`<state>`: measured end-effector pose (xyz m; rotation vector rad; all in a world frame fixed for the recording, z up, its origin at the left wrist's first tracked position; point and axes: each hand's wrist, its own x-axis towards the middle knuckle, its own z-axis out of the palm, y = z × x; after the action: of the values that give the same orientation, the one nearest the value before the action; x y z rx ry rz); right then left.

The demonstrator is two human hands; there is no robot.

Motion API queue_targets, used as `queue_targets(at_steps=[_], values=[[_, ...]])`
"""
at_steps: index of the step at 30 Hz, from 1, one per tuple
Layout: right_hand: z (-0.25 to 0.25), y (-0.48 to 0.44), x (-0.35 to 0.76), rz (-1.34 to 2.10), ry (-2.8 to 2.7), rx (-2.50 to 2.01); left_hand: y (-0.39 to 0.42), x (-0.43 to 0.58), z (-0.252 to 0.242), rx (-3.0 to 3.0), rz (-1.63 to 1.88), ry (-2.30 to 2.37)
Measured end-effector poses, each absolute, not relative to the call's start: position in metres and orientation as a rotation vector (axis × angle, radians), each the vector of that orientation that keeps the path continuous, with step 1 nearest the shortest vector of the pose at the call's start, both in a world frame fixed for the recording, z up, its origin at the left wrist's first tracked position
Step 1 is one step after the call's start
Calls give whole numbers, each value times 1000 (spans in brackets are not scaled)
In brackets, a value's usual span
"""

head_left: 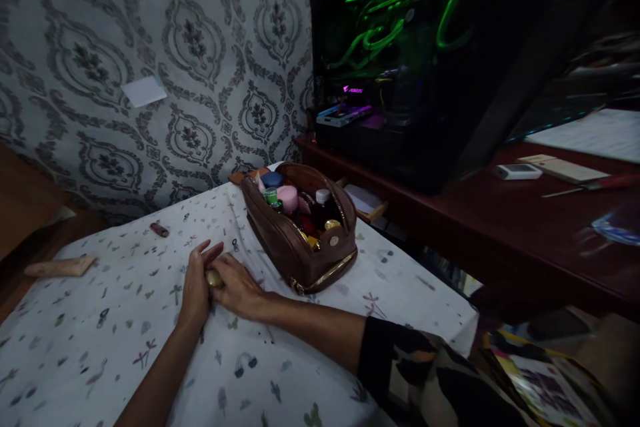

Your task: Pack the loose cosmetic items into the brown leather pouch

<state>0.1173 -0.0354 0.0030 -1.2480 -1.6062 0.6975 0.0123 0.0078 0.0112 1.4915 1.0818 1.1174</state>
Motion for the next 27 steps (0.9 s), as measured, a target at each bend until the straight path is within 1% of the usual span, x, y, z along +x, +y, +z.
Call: queue_targets(at_steps=[2, 6, 10, 17, 27], values=[[2, -31, 116, 762, -1406, -1239, 9, 12, 12, 1508, 1116, 1073], [-4, -16, 113, 986, -972, -1062, 8, 13, 14, 1640, 1111, 1089], [-12, -4, 114, 1122, -796, -976, 6, 15, 14, 1726, 1085, 1030], [-10, -6, 120, 1354, -702, -784, 2, 18, 11, 1798, 1068, 947], [-8, -9, 122, 1442, -725, -756, -2, 16, 13, 1781, 1075, 941]])
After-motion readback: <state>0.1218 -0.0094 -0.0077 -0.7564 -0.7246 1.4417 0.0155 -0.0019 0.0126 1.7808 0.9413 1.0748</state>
